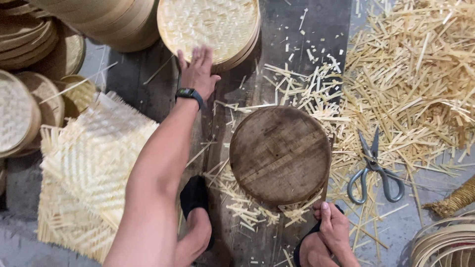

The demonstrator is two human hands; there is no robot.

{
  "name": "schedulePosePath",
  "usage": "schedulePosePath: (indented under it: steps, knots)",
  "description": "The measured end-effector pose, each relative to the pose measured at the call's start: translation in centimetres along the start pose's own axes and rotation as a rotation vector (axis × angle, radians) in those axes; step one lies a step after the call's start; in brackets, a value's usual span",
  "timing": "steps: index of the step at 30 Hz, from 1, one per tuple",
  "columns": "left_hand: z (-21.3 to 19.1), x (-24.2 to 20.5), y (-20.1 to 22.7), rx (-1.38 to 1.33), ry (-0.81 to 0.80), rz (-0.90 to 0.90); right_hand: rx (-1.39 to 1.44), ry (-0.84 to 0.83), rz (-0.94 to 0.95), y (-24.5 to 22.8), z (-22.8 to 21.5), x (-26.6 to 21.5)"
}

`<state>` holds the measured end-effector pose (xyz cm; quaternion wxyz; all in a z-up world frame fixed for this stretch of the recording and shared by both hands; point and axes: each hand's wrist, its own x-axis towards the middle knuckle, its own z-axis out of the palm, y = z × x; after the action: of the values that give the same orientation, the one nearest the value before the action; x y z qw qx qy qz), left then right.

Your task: Assemble and trim woven bamboo components to create steamer baskets.

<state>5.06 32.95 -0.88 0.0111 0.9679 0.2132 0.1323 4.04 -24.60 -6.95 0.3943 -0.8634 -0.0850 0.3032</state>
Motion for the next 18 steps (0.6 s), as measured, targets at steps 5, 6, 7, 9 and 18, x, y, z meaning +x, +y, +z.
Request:
schedulePosePath:
  steps: [5,6,7,9,18]
  knots:
    - [-8.0,-12.2,-2.8,0.052,-0.333,-0.463,0.086,-0.016,-0.010,1.1,0.0,0.0]
    - [-8.5,-16.2,-5.1,0.003,-0.432,-0.569,0.083,-0.018,-0.021,1.1,0.1,0.0]
    - [-10.3,-18.8,-4.4,0.011,-0.435,-0.574,0.086,-0.027,-0.020,1.8,0.1,0.0]
    - [-14.3,-23.8,-3.2,0.334,-1.087,-0.944,0.127,-0.043,-0.042,2.7,0.4,0.3]
    - [-19.8,-28.6,-9.7,0.102,-0.159,-0.775,0.099,-0.035,-0.064,2.3,0.3,0.3]
